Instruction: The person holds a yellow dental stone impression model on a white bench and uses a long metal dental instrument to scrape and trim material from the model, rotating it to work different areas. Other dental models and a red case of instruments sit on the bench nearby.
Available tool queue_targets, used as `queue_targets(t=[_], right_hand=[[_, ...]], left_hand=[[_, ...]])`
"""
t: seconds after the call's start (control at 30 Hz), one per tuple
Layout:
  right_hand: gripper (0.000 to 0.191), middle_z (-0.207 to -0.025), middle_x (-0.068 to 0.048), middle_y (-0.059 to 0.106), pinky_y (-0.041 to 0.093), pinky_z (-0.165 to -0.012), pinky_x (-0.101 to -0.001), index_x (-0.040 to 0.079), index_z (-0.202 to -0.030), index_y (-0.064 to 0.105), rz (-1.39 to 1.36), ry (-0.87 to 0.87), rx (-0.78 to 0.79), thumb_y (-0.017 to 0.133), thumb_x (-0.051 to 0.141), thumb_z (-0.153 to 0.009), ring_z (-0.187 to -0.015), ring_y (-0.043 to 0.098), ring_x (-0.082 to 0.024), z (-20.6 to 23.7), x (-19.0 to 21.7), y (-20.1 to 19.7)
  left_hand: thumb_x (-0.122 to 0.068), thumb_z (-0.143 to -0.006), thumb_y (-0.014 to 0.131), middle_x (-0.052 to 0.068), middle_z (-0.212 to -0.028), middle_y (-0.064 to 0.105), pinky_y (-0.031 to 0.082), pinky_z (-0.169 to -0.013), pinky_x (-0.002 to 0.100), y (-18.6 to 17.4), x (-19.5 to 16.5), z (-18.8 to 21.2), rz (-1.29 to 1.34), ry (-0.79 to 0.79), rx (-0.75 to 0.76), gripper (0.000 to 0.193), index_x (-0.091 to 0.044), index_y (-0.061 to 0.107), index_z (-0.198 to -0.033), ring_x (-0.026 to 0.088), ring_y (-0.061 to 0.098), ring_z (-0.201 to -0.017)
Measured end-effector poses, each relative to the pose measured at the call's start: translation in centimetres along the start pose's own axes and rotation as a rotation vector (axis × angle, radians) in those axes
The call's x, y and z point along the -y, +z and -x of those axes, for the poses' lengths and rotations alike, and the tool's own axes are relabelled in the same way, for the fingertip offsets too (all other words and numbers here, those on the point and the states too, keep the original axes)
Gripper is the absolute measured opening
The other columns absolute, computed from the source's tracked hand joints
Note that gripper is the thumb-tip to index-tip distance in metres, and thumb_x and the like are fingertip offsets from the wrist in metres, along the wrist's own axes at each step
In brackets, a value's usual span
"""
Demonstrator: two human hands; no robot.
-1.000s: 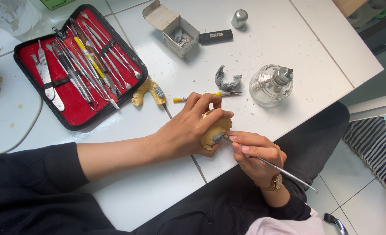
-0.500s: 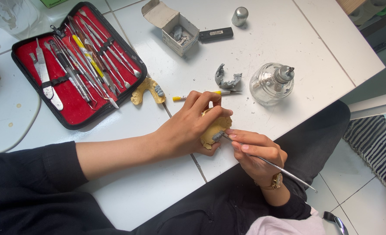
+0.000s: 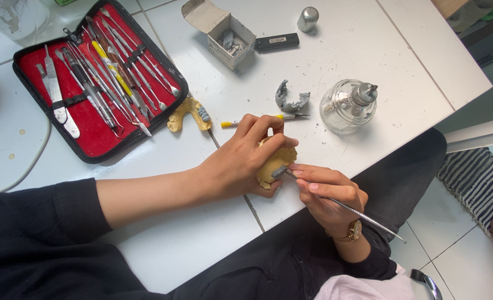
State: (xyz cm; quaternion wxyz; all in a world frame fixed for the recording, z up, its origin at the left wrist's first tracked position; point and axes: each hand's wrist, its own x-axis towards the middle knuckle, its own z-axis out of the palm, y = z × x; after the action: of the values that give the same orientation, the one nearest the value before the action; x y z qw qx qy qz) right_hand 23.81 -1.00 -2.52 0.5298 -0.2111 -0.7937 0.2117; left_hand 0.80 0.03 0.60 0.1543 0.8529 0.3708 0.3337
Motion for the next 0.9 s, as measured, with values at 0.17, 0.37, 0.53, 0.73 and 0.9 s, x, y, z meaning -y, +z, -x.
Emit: queue_targets(t=[0.17,0.37,0.53,0.73,0.9], right_hand=[[0.026,-0.102,-0.019,0.071,0.070,-0.084,-0.0390,0.006,-0.109,0.049,-0.011,0.004,-0.011,0.071,0.000,-0.096,-0.100,0.078,-0.033,0.00,0.01,0.01],[0.027,-0.102,-0.019,0.072,0.067,-0.084,-0.0390,0.006,-0.109,0.048,0.019,-0.008,-0.009,0.071,0.001,-0.096,-0.100,0.078,-0.033,0.03,-0.14,0.11],[0.027,-0.101,-0.019,0.072,0.067,-0.083,-0.0389,0.006,-0.109,0.049,0.005,-0.014,-0.005,0.071,0.000,-0.095,-0.099,0.078,-0.033,0.01,-0.17,0.14],[0.027,-0.101,-0.019,0.071,0.070,-0.084,-0.0388,0.006,-0.109,0.048,0.011,0.009,-0.013,0.071,-0.002,-0.096,-0.100,0.078,-0.033,0.05,0.14,0.07],[0.027,-0.101,-0.020,0.072,0.070,-0.083,-0.0382,0.006,-0.109,0.049,0.031,-0.011,-0.013,0.071,0.001,-0.094,-0.099,0.078,-0.032,-0.09,0.04,0.12]], left_hand=[[-0.024,-0.064,0.089,0.014,-0.132,0.046,0.051,-0.100,0.048,0.01,0.08,0.00,0.017,-0.012,0.019,0.079,-0.013,0.055,-0.134,0.039,0.043,-0.120],[-0.025,-0.064,0.089,0.014,-0.132,0.046,0.051,-0.100,0.048,0.12,0.11,0.02,0.011,-0.010,0.014,0.079,-0.013,0.055,-0.134,0.039,0.043,-0.119],[-0.025,-0.064,0.089,0.014,-0.131,0.046,0.051,-0.100,0.048,0.09,0.11,0.01,0.014,-0.006,0.013,0.079,-0.013,0.055,-0.134,0.039,0.043,-0.119],[-0.024,-0.064,0.089,0.014,-0.132,0.046,0.051,-0.100,0.048,0.05,0.08,-0.01,0.019,-0.006,0.012,0.079,-0.013,0.055,-0.134,0.039,0.043,-0.119],[-0.024,-0.064,0.089,0.014,-0.132,0.046,0.051,-0.101,0.048,0.05,0.11,0.01,0.022,-0.004,0.009,0.079,-0.013,0.055,-0.134,0.039,0.043,-0.119]])
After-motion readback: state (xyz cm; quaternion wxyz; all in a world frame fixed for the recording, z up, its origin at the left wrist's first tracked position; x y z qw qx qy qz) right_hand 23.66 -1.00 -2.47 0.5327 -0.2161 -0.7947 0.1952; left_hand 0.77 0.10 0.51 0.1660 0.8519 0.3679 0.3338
